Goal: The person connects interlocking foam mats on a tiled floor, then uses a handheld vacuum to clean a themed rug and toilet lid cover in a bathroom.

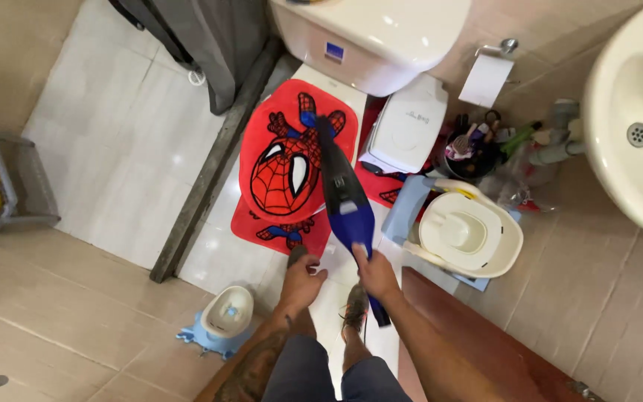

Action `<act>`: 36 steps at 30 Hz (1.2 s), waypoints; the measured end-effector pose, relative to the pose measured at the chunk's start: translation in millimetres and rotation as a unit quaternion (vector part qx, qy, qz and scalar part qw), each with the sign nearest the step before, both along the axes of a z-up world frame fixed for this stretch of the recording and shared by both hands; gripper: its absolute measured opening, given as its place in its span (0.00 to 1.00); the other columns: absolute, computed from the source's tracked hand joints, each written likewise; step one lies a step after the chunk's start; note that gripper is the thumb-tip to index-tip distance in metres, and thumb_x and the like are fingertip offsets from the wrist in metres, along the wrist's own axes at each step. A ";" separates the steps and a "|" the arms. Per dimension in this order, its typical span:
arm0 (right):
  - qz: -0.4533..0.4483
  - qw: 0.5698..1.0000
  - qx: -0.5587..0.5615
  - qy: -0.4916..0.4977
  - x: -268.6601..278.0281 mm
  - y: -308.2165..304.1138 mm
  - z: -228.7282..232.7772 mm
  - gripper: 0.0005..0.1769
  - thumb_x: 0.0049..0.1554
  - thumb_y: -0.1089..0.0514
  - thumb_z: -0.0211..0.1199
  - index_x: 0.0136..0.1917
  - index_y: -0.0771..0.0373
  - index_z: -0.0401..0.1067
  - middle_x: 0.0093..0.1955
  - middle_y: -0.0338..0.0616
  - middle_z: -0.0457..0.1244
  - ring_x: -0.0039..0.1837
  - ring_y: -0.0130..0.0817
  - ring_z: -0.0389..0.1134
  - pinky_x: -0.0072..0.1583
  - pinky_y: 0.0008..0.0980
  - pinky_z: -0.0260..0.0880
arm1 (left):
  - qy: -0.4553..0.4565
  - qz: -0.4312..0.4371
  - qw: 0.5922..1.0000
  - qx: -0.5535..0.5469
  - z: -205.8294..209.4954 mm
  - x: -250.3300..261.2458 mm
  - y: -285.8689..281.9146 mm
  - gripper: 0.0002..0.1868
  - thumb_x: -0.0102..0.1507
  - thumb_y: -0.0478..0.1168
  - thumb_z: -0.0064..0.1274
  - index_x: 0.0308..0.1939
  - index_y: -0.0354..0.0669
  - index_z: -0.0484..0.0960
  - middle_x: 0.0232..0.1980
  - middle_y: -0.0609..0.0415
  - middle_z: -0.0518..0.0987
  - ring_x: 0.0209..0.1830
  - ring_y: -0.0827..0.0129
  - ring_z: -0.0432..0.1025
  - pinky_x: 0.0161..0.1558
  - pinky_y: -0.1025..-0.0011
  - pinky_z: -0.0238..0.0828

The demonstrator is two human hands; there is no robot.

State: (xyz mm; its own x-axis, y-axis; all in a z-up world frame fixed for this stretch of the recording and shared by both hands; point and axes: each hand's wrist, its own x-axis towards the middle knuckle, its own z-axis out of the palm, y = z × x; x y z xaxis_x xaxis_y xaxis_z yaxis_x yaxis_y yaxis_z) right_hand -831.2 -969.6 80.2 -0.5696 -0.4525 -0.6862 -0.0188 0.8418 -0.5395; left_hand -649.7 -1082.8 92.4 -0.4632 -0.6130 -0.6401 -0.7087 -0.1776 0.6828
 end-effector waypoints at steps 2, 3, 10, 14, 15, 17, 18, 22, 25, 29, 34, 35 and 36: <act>-0.035 0.999 -0.006 -0.016 8.1 -10.6 7.2 0.39 0.62 0.29 0.53 0.34 0.68 0.73 0.27 0.50 0.66 0.29 0.38 0.69 0.38 0.39 0.69 | -0.010 -0.007 1.000 -0.002 9.7 7.4 0.9 0.23 0.57 0.44 0.62 0.54 0.38 0.81 0.50 0.46 0.84 0.51 0.59 0.79 0.53 0.66 0.74; -0.066 0.997 -0.013 -0.027 7.4 -19.0 9.1 0.37 0.60 0.30 0.55 0.35 0.67 0.73 0.27 0.49 0.65 0.30 0.39 0.69 0.38 0.41 0.69 | -0.015 -0.010 1.000 -0.004 12.0 6.7 -1.6 0.23 0.57 0.44 0.62 0.53 0.38 0.82 0.49 0.45 0.85 0.50 0.59 0.79 0.53 0.66 0.74; -0.092 0.994 -0.012 -0.066 8.5 -20.2 44.0 0.38 0.61 0.30 0.53 0.35 0.68 0.73 0.26 0.50 0.64 0.29 0.42 0.68 0.37 0.43 0.68 | -0.008 -0.001 1.000 0.008 25.6 9.2 1.4 0.21 0.55 0.44 0.61 0.48 0.37 0.83 0.43 0.47 0.87 0.45 0.60 0.82 0.50 0.67 0.76; -0.092 0.995 -0.023 -0.022 17.6 27.6 42.7 0.37 0.60 0.30 0.53 0.37 0.68 0.74 0.27 0.50 0.66 0.31 0.41 0.71 0.39 0.41 0.70 | -0.018 -0.018 1.000 0.011 34.4 6.6 11.0 0.20 0.55 0.44 0.61 0.47 0.36 0.84 0.44 0.46 0.87 0.46 0.59 0.81 0.51 0.66 0.76; -0.096 0.995 -0.033 -0.006 16.9 27.6 40.1 0.35 0.59 0.30 0.54 0.39 0.67 0.74 0.28 0.50 0.67 0.32 0.42 0.72 0.40 0.42 0.71 | -0.019 -0.023 0.999 0.012 31.5 7.3 12.3 0.20 0.55 0.44 0.61 0.47 0.35 0.83 0.45 0.45 0.86 0.47 0.59 0.81 0.51 0.66 0.75; -0.112 0.993 -0.017 -0.032 8.2 -0.9 34.7 0.36 0.60 0.29 0.54 0.41 0.68 0.73 0.30 0.51 0.67 0.32 0.43 0.72 0.40 0.43 0.72 | -0.028 -0.038 0.999 0.016 33.6 6.0 15.9 0.20 0.55 0.44 0.61 0.47 0.35 0.84 0.45 0.45 0.86 0.47 0.59 0.81 0.52 0.66 0.75; -0.126 0.990 -0.002 -0.058 3.5 -15.1 31.8 0.37 0.61 0.29 0.54 0.42 0.69 0.73 0.31 0.51 0.68 0.33 0.43 0.72 0.40 0.44 0.73 | -0.038 -0.051 0.998 0.018 34.4 5.2 17.5 0.20 0.55 0.44 0.61 0.47 0.36 0.84 0.45 0.45 0.86 0.47 0.59 0.81 0.53 0.66 0.75; -0.114 0.992 -0.003 -0.055 18.0 9.8 19.1 0.40 0.63 0.28 0.52 0.41 0.71 0.74 0.31 0.54 0.68 0.32 0.43 0.72 0.40 0.42 0.72 | -0.041 -0.044 0.998 0.031 37.0 8.8 29.0 0.20 0.55 0.44 0.60 0.47 0.36 0.83 0.45 0.45 0.87 0.47 0.59 0.82 0.53 0.66 0.76; -0.026 0.999 -0.029 -0.022 30.7 68.4 32.5 0.37 0.61 0.27 0.53 0.43 0.66 0.76 0.30 0.53 0.68 0.32 0.39 0.70 0.40 0.40 0.68 | -0.046 -0.044 0.998 0.031 31.9 15.7 34.9 0.20 0.56 0.45 0.61 0.48 0.37 0.84 0.46 0.45 0.86 0.48 0.59 0.81 0.53 0.66 0.75; -0.003 0.990 0.050 -0.129 33.0 96.7 78.7 0.39 0.60 0.28 0.51 0.45 0.69 0.74 0.31 0.53 0.66 0.33 0.44 0.69 0.40 0.45 0.71 | -0.040 -0.041 0.998 -0.019 6.9 25.3 40.3 0.21 0.55 0.46 0.63 0.48 0.38 0.84 0.44 0.45 0.85 0.47 0.58 0.80 0.52 0.65 0.75; 0.159 0.986 0.042 -0.027 25.2 87.0 -7.5 0.41 0.61 0.26 0.52 0.46 0.70 0.75 0.34 0.55 0.67 0.38 0.44 0.73 0.46 0.42 0.72 | -0.029 0.011 0.998 -0.062 -13.6 30.4 53.5 0.21 0.54 0.45 0.63 0.48 0.38 0.84 0.45 0.44 0.85 0.46 0.57 0.81 0.51 0.64 0.77; 0.176 0.984 0.020 0.010 26.2 78.3 -20.0 0.42 0.62 0.25 0.53 0.45 0.71 0.76 0.35 0.56 0.67 0.40 0.45 0.73 0.47 0.42 0.71 | -0.021 0.031 0.997 -0.069 -13.2 31.3 54.6 0.21 0.53 0.45 0.63 0.48 0.38 0.84 0.45 0.44 0.85 0.46 0.56 0.80 0.51 0.64 0.76; 0.192 0.980 -0.004 0.047 27.8 70.0 -32.8 0.43 0.64 0.25 0.54 0.44 0.72 0.76 0.36 0.57 0.67 0.41 0.47 0.73 0.49 0.43 0.70 | -0.013 0.052 0.996 -0.077 -13.1 32.2 56.1 0.21 0.53 0.45 0.63 0.48 0.38 0.84 0.45 0.44 0.85 0.45 0.55 0.80 0.51 0.63 0.76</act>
